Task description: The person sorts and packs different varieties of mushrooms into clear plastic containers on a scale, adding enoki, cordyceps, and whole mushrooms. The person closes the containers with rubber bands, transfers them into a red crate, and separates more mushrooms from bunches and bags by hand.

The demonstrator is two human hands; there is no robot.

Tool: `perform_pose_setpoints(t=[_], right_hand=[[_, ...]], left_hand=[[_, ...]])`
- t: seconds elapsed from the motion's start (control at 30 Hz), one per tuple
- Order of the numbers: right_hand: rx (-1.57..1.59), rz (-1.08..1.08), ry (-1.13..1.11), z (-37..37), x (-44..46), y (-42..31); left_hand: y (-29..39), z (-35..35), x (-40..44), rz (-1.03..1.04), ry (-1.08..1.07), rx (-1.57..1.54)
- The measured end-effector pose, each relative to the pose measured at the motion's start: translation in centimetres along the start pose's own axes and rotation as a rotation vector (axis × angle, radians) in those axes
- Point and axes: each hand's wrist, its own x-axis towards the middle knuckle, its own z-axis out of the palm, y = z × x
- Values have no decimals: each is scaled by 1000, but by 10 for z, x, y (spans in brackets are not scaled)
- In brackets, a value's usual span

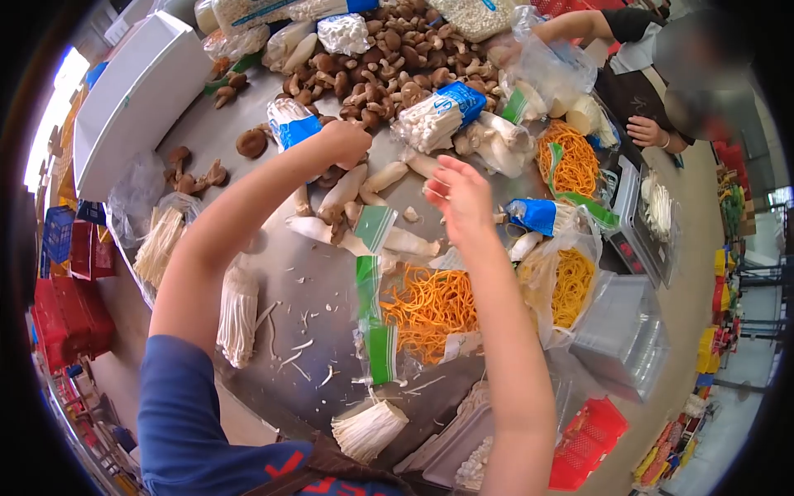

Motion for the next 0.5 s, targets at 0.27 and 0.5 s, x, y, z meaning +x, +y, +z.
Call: perform_pose_setpoints(t=[0.27, 0.5], right_hand=[[-904, -549, -390, 34, -22, 44], [-1418, -344, -124, 65, 14, 104]], left_hand=[[-3, -11, -12, 10, -155, -29], [-15, 1, -25, -15, 109, -181]])
